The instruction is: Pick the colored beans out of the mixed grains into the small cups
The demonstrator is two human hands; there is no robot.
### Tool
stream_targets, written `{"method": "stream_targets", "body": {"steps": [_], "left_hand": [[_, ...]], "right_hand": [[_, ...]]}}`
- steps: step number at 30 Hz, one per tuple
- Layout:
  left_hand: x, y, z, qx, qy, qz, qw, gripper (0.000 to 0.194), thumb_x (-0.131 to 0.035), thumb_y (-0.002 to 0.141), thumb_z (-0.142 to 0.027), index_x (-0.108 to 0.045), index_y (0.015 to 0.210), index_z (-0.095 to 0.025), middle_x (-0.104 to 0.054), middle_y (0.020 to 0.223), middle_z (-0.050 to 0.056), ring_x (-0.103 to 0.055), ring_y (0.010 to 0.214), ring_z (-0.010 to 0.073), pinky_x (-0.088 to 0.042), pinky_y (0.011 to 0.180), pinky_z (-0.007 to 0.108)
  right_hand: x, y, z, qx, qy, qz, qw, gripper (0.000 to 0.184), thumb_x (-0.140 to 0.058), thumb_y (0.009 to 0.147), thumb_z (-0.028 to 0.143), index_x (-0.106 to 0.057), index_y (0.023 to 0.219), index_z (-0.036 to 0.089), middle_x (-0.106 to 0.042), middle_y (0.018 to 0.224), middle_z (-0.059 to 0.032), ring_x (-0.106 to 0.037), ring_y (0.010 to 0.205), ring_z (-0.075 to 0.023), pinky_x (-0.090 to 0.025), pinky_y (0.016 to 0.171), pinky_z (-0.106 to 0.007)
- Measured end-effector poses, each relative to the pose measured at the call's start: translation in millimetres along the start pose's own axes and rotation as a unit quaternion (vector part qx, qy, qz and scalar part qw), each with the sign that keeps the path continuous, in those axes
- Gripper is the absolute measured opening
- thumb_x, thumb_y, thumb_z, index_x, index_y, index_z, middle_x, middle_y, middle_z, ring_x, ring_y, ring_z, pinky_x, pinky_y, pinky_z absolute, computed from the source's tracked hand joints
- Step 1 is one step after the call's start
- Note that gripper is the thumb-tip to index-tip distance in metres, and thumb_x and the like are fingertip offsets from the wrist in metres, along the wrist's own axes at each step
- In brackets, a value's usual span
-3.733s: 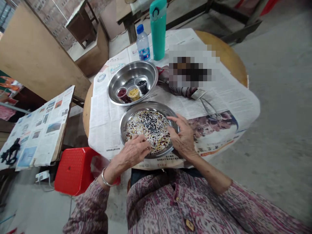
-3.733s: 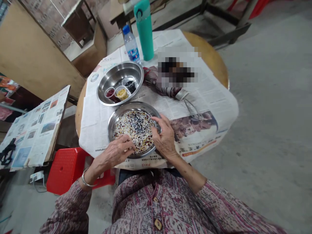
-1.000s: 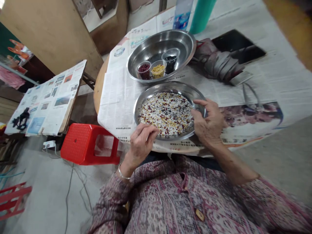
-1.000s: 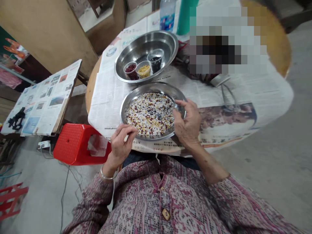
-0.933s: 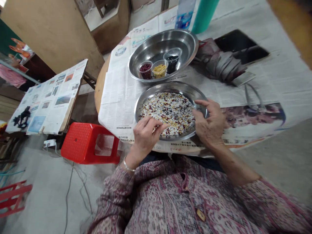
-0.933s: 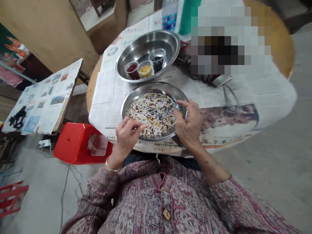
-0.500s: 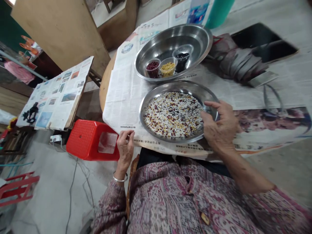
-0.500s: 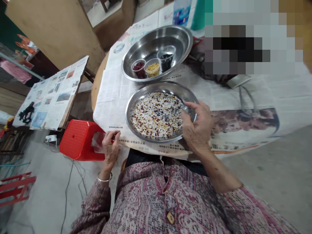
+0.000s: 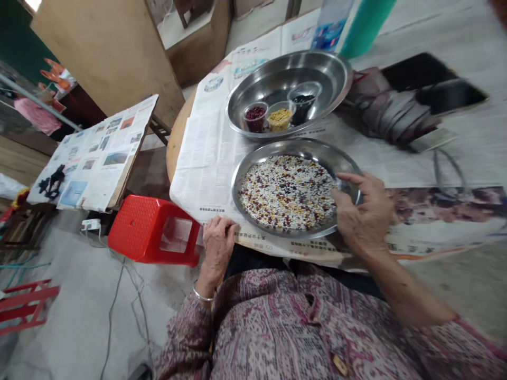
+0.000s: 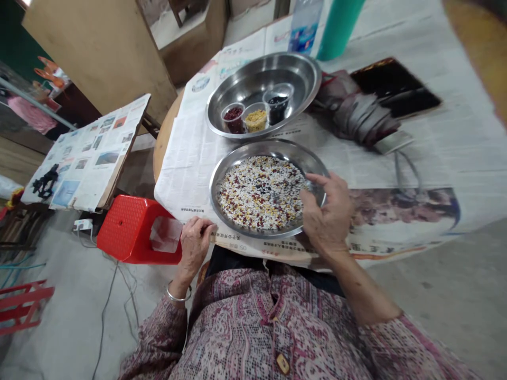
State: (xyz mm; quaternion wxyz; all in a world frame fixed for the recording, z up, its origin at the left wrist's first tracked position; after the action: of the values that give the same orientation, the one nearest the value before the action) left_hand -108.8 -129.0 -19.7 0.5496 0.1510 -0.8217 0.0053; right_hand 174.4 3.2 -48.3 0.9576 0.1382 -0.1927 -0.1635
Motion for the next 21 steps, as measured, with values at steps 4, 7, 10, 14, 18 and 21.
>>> {"method": "stream_targets", "body": {"steps": [4, 7, 10, 14, 18, 21], "left_hand": [[12.9, 3.2, -10.3, -0.021, -0.022, -0.022, 0.999, 0.015, -0.062, 0.096, -0.013, -0.061, 0.082, -0.02, -0.066, 0.086, 0.002, -0.06, 0.087, 0.0192, -0.046, 0.083, 0.033], [30.7, 14.1, -32.5, -0.076, -0.094, -0.061, 0.991, 0.014, -0.058, 0.098, -0.015, -0.057, 0.086, -0.02, -0.064, 0.088, 0.002, -0.06, 0.087, 0.0178, -0.048, 0.082, 0.031], [30.0, 34.9, -64.8, -0.159, -0.104, -0.026, 0.981, 0.012, -0.057, 0.1, -0.017, -0.057, 0.089, -0.021, -0.064, 0.087, 0.002, -0.061, 0.087, 0.0177, -0.05, 0.082, 0.03], [8.3, 73.3, -94.0, -0.22, -0.044, 0.033, 0.974, 0.007, -0.063, 0.096, -0.022, -0.059, 0.101, -0.022, -0.066, 0.104, 0.005, -0.062, 0.101, 0.0215, -0.053, 0.093, 0.037], [-8.5, 112.2, -89.9, -0.132, 0.065, 0.046, 0.988, 0.045, -0.074, 0.089, -0.038, -0.054, 0.122, -0.016, -0.058, 0.127, 0.018, -0.058, 0.118, 0.0332, -0.053, 0.097, 0.049], [-24.5, 120.0, -85.6, -0.102, 0.103, 0.121, 0.982, 0.045, -0.074, 0.088, -0.041, -0.054, 0.119, -0.015, -0.058, 0.121, 0.018, -0.061, 0.112, 0.0337, -0.056, 0.089, 0.048]], "right_hand": [[-0.5, -0.1, 3.6, 0.011, -0.003, -0.002, 1.0, 0.037, -0.058, 0.078, 0.036, -0.073, 0.105, 0.016, -0.07, 0.115, -0.0142, -0.061, 0.121, -0.0302, -0.041, 0.109, -0.051], [-2.3, -0.8, 5.3, 0.019, -0.002, 0.003, 1.0, 0.035, -0.057, 0.082, 0.036, -0.073, 0.106, 0.016, -0.07, 0.117, -0.0155, -0.061, 0.122, -0.0298, -0.042, 0.109, -0.049], [-4.0, -1.7, 4.7, 0.023, -0.002, 0.01, 1.0, 0.033, -0.057, 0.085, 0.036, -0.072, 0.109, 0.018, -0.069, 0.121, -0.0152, -0.061, 0.123, -0.0297, -0.043, 0.109, -0.049], [-5.3, -2.6, 2.8, 0.021, -0.004, 0.013, 1.0, 0.031, -0.056, 0.088, 0.037, -0.071, 0.11, 0.022, -0.069, 0.122, -0.0127, -0.06, 0.126, -0.0295, -0.044, 0.109, -0.051], [-6.1, -3.6, 2.7, 0.019, 0.002, 0.015, 1.0, 0.03, -0.055, 0.09, 0.036, -0.071, 0.111, 0.022, -0.068, 0.124, -0.0133, -0.059, 0.128, -0.0292, -0.043, 0.111, -0.051], [-7.1, -4.3, 2.9, 0.012, 0.007, 0.017, 1.0, 0.03, -0.056, 0.091, 0.037, -0.071, 0.111, 0.022, -0.068, 0.127, -0.0135, -0.058, 0.129, -0.0291, -0.043, 0.111, -0.051]]}}
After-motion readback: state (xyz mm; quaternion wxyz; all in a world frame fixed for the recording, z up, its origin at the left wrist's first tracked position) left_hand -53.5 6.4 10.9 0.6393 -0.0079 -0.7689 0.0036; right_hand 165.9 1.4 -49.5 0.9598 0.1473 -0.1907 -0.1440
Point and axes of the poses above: each hand's wrist, its own y-axis towards the middle knuckle, its own x-axis out of the back of the hand, z = x × y, the point moved 7 cm from there along y, towards the middle knuckle
